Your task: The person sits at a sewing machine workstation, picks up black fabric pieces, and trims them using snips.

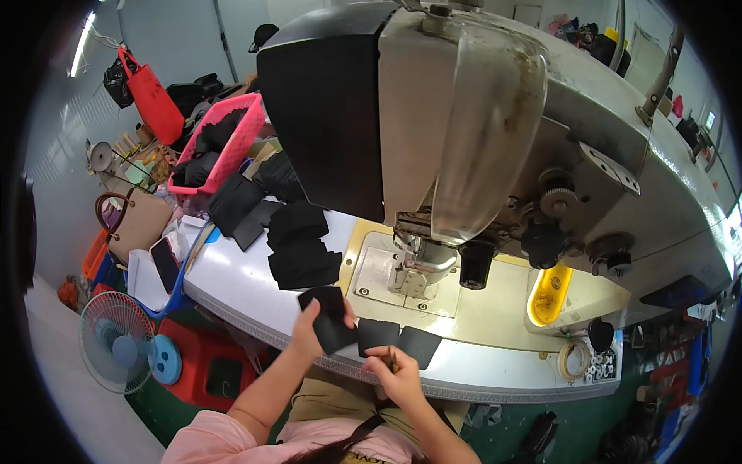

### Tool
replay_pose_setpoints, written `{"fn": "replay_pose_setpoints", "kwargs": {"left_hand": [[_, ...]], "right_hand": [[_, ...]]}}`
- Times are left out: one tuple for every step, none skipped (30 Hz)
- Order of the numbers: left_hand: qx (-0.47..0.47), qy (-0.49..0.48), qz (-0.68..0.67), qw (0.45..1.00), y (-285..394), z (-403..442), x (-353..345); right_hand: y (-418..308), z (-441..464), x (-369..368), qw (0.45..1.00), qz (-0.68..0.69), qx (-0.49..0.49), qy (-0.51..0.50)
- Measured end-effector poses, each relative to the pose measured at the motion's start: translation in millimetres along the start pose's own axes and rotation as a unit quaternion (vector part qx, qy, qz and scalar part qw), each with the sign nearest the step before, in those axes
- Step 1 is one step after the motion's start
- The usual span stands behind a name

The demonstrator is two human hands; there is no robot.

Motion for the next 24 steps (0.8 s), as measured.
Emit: {"fn": "replay_pose_setpoints", "kwargs": {"left_hand": [[-0.076,0.104,0.114,0.985,19.8,-1.0,3.6],[-0.228,0.084,0.362,0.900,45.3,6.5,12.6],[-0.280,0.095,0.449,0.843,66.5,11.0,12.8],[-0.317,0.120,0.556,0.759,87.7,14.5,11.3],[-0.371,0.135,0.705,0.589,107.6,18.1,5.8],[-0.378,0.152,0.745,0.528,119.0,26.9,5.4],[-0.382,0.168,0.781,0.464,125.4,30.9,4.8],[-0.351,0.154,0.804,0.455,123.3,34.0,11.7],[-0.321,0.138,0.825,0.445,116.7,42.0,24.8],[-0.290,0.122,0.844,0.434,108.0,51.2,37.7],[-0.287,0.105,0.860,0.408,95.6,54.9,48.7],[-0.279,0.096,0.863,0.411,85.2,56.6,57.5],[-0.271,0.088,0.865,0.413,77.6,57.2,62.1],[-0.274,0.090,0.863,0.415,72.6,56.9,64.2],[-0.270,0.093,0.856,0.431,70.8,56.9,62.8],[-0.270,0.099,0.854,0.432,70.1,56.4,60.5],[-0.270,0.105,0.853,0.435,70.5,54.9,57.2],[-0.274,0.118,0.845,0.443,71.7,53.9,55.9],[-0.277,0.133,0.838,0.452,73.2,52.4,55.7],[-0.281,0.148,0.830,0.458,75.5,50.4,55.9],[-0.282,0.164,0.820,0.470,77.2,47.8,56.8],[-0.282,0.178,0.810,0.483,77.2,44.6,58.1],[-0.281,0.190,0.800,0.495,76.3,41.7,58.2],[-0.309,0.195,0.783,0.503,75.8,36.6,52.8]], "right_hand": [[-2.5,0.2,5.7,1.000,0.006,0.009,-0.006],[0.3,1.8,16.0,0.999,-0.013,0.039,0.017],[-2.6,1.4,24.0,0.998,0.004,0.051,0.041],[-2.9,0.9,33.6,0.996,-0.007,0.057,0.067],[-2.6,0.5,42.8,0.994,-0.017,0.063,0.093],[-1.6,0.5,50.7,0.991,-0.031,0.063,0.116],[-0.6,-0.2,57.3,0.987,-0.045,0.062,0.140],[-0.4,-1.5,61.3,0.984,-0.048,0.063,0.158],[-0.3,-2.4,62.6,0.984,-0.046,0.069,0.161],[0.4,-4.2,63.5,0.983,-0.044,0.074,0.164],[1.6,-5.8,64.4,0.982,-0.042,0.079,0.168],[3.4,-6.8,64.6,0.981,-0.069,0.087,0.162],[5.6,-7.5,64.6,0.978,-0.097,0.095,0.156],[7.3,-7.9,63.5,0.975,-0.125,0.103,0.149],[6.1,-7.7,61.8,0.976,-0.125,0.103,0.146],[3.2,-9.5,60.0,0.976,-0.126,0.102,0.142],[1.6,-10.9,59.6,0.977,-0.128,0.101,0.138],[2.1,-10.2,63.2,0.968,-0.172,0.117,0.143],[4.3,-7.9,69.4,0.956,-0.217,0.132,0.144],[4.5,-6.0,72.3,0.943,-0.260,0.148,0.145],[-1.5,-3.6,71.6,0.928,-0.283,0.184,0.160],[-9.3,-0.6,69.8,0.911,-0.304,0.218,0.175],[-15.0,-0.3,68.8,0.892,-0.324,0.251,0.192],[-13.8,1.0,69.9,0.904,-0.328,0.200,0.190]]}}
Point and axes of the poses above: each hand's wrist, its own z-axis towards the middle knuckle, its own x-axis out of the back of the hand, y = z × x, the point moved 3 cm from there along z, towards the middle knuckle, and after that the axes turned 1 degree about z, right-handed, at the moved point
